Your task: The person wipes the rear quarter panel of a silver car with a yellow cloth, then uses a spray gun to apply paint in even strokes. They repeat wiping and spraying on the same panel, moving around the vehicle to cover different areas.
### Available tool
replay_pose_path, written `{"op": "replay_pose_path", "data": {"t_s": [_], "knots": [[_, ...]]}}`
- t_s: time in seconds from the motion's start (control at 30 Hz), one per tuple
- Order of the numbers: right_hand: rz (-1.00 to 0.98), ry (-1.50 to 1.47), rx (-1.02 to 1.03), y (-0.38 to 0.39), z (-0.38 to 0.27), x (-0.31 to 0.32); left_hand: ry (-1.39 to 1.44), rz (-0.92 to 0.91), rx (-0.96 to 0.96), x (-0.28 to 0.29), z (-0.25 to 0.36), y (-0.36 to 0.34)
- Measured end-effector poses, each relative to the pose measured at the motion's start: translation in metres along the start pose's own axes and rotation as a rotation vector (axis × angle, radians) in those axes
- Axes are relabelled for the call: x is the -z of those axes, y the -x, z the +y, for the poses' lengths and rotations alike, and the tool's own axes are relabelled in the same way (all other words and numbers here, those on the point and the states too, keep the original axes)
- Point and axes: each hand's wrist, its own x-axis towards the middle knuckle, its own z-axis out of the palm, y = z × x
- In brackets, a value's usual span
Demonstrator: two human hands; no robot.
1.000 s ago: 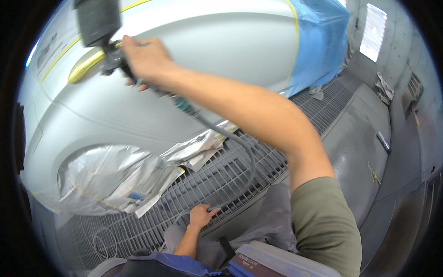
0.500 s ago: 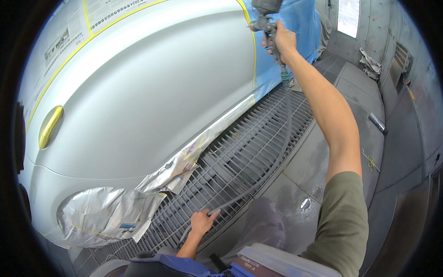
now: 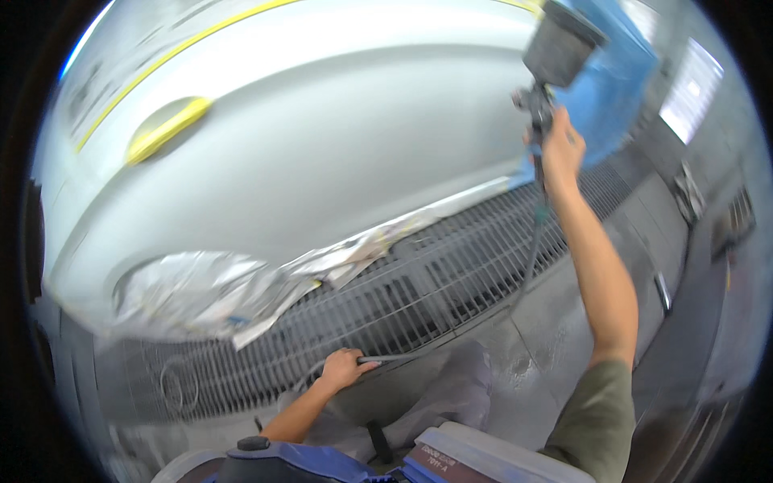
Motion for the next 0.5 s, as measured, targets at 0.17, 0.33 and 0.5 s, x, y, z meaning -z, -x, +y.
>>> {"op": "replay_pose_path", "data": {"t_s": [0.17,0.33,0.5], "knots": [[-0.389,-0.096,-0.165,0.167,-0.082,-0.122,-0.116,-0.451,0.187,0.035,-0.033,0.099],[-0.756,-0.135,-0.308,0.308,-0.164,-0.261,-0.06,-0.373,0.287,0.083,-0.04,0.214],[-0.93,-0.331,-0.363,0.36,-0.207,-0.354,0.049,-0.358,0.448,0.124,-0.017,0.285]]}}
